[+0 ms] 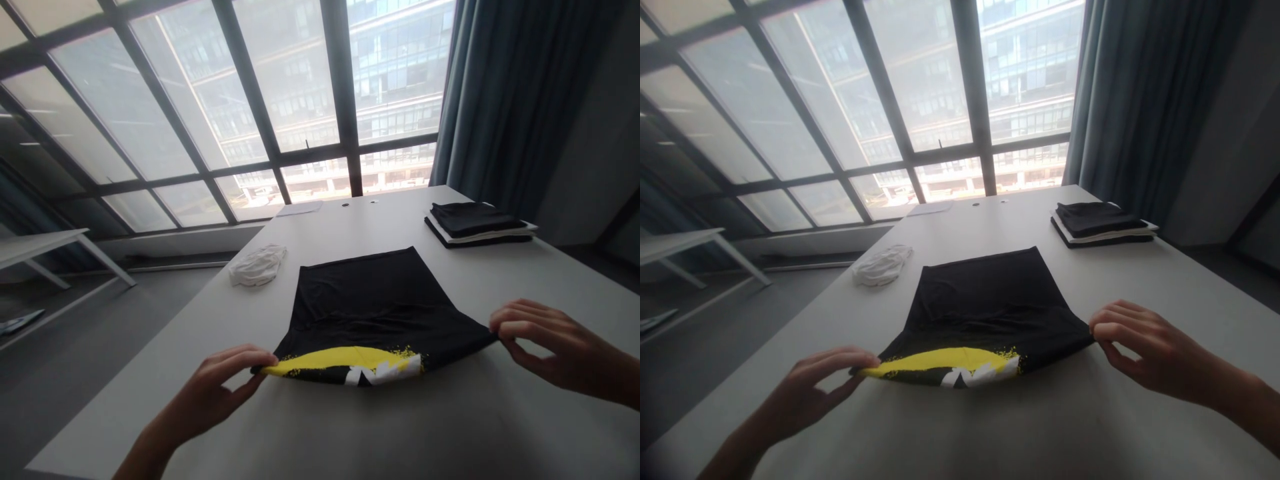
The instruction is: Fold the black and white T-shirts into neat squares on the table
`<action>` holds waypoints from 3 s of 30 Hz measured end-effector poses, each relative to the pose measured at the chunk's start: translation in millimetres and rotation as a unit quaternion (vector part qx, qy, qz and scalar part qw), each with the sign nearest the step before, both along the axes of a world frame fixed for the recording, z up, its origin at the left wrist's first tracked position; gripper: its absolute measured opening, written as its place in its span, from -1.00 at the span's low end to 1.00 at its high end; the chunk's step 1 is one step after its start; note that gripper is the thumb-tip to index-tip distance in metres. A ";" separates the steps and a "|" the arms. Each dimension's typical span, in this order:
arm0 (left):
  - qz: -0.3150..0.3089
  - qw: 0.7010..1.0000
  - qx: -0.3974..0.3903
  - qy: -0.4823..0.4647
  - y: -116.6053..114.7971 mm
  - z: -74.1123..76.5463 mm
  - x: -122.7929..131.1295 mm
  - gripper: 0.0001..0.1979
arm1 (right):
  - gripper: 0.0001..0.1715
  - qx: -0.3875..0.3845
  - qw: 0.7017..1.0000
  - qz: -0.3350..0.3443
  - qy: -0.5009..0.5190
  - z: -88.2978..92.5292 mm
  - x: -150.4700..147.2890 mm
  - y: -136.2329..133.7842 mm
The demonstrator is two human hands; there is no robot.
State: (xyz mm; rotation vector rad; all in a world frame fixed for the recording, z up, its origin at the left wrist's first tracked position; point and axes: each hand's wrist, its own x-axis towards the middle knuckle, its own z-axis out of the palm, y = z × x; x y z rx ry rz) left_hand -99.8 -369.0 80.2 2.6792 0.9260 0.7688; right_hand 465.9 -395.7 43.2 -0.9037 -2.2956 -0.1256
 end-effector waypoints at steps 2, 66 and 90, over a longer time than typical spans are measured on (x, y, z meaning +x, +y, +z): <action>0.015 1.000 -0.013 -0.023 3.4 7.8 -2.8 -0.69 | -0.53 -0.021 0.999 0.018 0.018 9.2 3.6 1.0; 0.322 0.924 -0.203 -0.022 264.8 -71.6 48.2 -0.72 | -0.81 -0.174 0.933 -0.310 0.059 -67.9 -44.0 281.2; 0.285 0.946 -0.148 -0.038 260.1 -63.4 50.9 -0.67 | -0.80 -0.167 0.946 -0.210 0.182 -62.2 -41.6 271.7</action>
